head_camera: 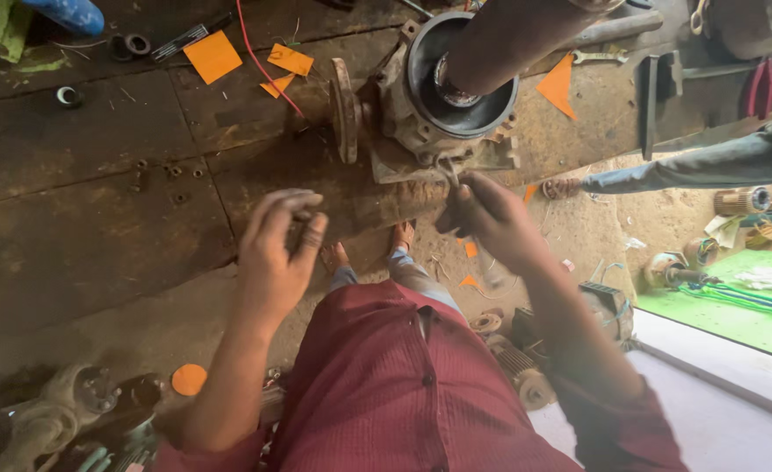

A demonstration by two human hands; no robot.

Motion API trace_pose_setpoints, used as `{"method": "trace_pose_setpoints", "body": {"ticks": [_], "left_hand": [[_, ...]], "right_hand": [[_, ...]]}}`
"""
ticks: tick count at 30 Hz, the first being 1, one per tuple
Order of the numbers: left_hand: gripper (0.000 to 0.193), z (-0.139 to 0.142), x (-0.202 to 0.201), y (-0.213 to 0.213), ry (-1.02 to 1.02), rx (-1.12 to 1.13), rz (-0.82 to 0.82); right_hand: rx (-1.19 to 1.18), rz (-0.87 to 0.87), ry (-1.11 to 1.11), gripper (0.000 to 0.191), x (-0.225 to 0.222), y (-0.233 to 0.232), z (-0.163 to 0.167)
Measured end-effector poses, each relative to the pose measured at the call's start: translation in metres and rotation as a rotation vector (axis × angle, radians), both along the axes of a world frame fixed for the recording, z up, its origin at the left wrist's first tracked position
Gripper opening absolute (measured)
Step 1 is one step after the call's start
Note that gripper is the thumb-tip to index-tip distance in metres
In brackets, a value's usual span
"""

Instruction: The person works on a vertical pump-motor assembly mounted on a wooden workbench, holding the pump housing steady with one hand while using a spanner with the other to loosen and tighten bolts around the base flange. They reposition around the unit, pick up fasteners from the bench, and continue working on the mounting bolts.

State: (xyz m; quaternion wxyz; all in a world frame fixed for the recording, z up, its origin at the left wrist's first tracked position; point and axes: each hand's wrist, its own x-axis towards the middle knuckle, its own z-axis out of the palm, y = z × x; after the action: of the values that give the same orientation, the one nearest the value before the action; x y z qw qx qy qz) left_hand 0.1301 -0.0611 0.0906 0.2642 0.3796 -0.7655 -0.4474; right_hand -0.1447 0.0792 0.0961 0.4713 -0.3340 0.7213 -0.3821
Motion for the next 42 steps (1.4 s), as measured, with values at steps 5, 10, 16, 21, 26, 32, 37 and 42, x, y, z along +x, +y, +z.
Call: {"method": "trace_pose_setpoints", "body": {"ticks": [5, 10, 16, 21, 26, 32, 37, 42], "left_hand": [[0.033, 0.01, -0.021, 0.003, 0.016, -0.137, -0.139], [0.03, 0.03, -0.022, -0.006, -0.021, -0.257, -0.065], [0.024, 0.041, -0.007, -0.006, 0.02, -0.244, 0.04], [0.021, 0.037, 0.008, -0.002, -0.018, -0.235, 0.064], [0.019, 0.025, 0.019, -0.001, 0.013, -0.178, 0.088], [0.02, 0.012, 0.016, 0.004, 0.051, -0.095, 0.027], [0.026, 0.011, 0.0, 0.004, 0.045, -0.056, -0.052], [0.025, 0.02, -0.008, -0.009, 0.077, -0.112, -0.064]], "right_hand": [[-0.053, -0.358, -0.543, 0.032, 0.046, -0.023, -0.033], [-0.326, -0.596, -0.939, 0.03, 0.077, -0.051, -0.06], [-0.453, -0.745, -0.973, 0.027, 0.089, -0.072, -0.102], [-0.363, -0.718, -0.955, 0.023, 0.07, -0.056, -0.071], [0.469, 0.16, -0.019, 0.03, -0.045, -0.049, -0.006], [0.246, 0.117, 0.022, 0.034, -0.026, -0.016, -0.022], [-0.049, -0.233, -0.375, 0.038, 0.018, -0.01, -0.028], [-0.162, -0.565, -0.841, 0.04, 0.064, -0.046, -0.042]]}}
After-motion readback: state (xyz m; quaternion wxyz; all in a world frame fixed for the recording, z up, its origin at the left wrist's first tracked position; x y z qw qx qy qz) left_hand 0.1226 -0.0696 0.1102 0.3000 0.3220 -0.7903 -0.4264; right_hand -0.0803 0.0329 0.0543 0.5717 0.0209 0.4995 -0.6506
